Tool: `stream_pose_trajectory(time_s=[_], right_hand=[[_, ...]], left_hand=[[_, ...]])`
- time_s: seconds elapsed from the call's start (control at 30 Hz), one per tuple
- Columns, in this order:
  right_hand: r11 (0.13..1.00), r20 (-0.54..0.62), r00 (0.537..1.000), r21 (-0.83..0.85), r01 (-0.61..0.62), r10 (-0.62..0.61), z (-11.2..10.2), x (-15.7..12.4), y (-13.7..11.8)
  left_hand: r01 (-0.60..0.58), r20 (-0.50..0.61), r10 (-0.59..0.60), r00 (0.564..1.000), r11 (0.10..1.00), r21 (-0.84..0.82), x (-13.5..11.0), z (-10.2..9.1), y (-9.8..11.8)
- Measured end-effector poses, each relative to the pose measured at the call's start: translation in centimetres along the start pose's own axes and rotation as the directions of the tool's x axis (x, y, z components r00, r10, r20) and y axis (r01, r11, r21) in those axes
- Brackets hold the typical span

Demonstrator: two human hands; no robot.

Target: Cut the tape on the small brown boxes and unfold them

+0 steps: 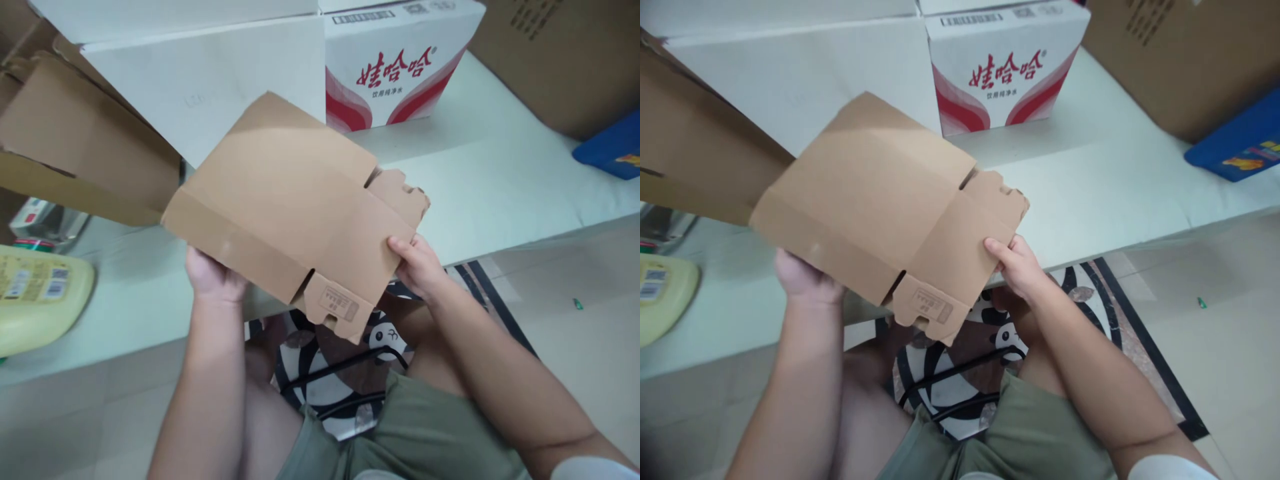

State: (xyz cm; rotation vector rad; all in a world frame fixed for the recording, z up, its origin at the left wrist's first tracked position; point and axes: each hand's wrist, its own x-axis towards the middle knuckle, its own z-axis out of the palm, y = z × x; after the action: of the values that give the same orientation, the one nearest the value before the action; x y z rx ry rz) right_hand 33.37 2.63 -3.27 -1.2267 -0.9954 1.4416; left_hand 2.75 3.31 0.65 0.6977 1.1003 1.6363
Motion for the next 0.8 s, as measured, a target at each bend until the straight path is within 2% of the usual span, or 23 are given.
stream_pose_trajectory(time_s=[0.07, 0.13, 0.17, 0.27, 0.33, 0.43, 0.5, 0.57, 0.67, 0.77, 0.8], right_hand=[[0.999, -0.02, 0.999, 0.046, -0.025, 0.026, 0.7, -0.3, -0.2], [0.996, -0.057, 0.998, 0.082, -0.024, 0.028, 1.2, -0.6, -0.2], [0.996, -0.061, 0.997, 0.084, -0.032, 0.037, 1.4, -0.7, -0.2], [0.997, -0.044, 0.997, 0.031, -0.068, 0.069, 1.5, -0.9, 0.3], [0.999, -0.045, 0.999, -0.02, -0.028, 0.027, 1.1, -0.8, 0.4], [0.992, -0.079, 0.99, -0.047, 0.113, -0.116, -0.5, -0.6, -0.2], [0.985, -0.163, 0.971, -0.029, 0.17, -0.173, -2.4, -0.8, -1.1], [0.975, -0.348, 0.913, -0.02, 0.22, -0.213, -4.9, -1.6, -2.4], [0.952, -0.585, 0.759, -0.083, 0.296, -0.287, -9.5, -3.7, -4.5], [0.921, -0.666, 0.641, -0.213, 0.327, -0.382, -14.3, -4.9, -6.8], [0.908, -0.67, 0.616, -0.255, 0.333, -0.414, -15.8, -4.6, -7.6]], left_hand=[[-0.047, 0.072, 0.055, 0.996, 0.994, -0.101, -0.4, 0.3, 0.2], [-0.038, 0.103, 0.052, 0.993, 0.99, -0.133, -0.6, 0.4, 0.3], [-0.017, 0.072, 0.026, 0.997, 0.993, -0.113, -0.5, 0.3, 0.2], [0.081, -0.121, -0.088, 0.989, 0.995, -0.057, 0.1, -0.2, -0.3], [0.147, -0.161, -0.158, 0.974, 0.986, -0.077, 0.6, -0.5, -0.8], [0.219, -0.104, -0.232, 0.967, 0.969, -0.118, 1.0, -0.7, -0.9], [0.241, -0.084, -0.253, 0.964, 0.962, -0.129, 0.9, -0.7, -0.7], [0.253, -0.091, -0.267, 0.959, 0.957, -0.142, 0.6, -0.6, -0.4], [0.278, -0.096, -0.295, 0.951, 0.947, -0.161, 0.3, -0.2, -0.2], [0.293, -0.087, -0.309, 0.947, 0.944, -0.154, 0.2, -0.1, 0.0], [0.292, -0.083, -0.306, 0.948, 0.945, -0.148, 0.2, -0.1, 0.0]])
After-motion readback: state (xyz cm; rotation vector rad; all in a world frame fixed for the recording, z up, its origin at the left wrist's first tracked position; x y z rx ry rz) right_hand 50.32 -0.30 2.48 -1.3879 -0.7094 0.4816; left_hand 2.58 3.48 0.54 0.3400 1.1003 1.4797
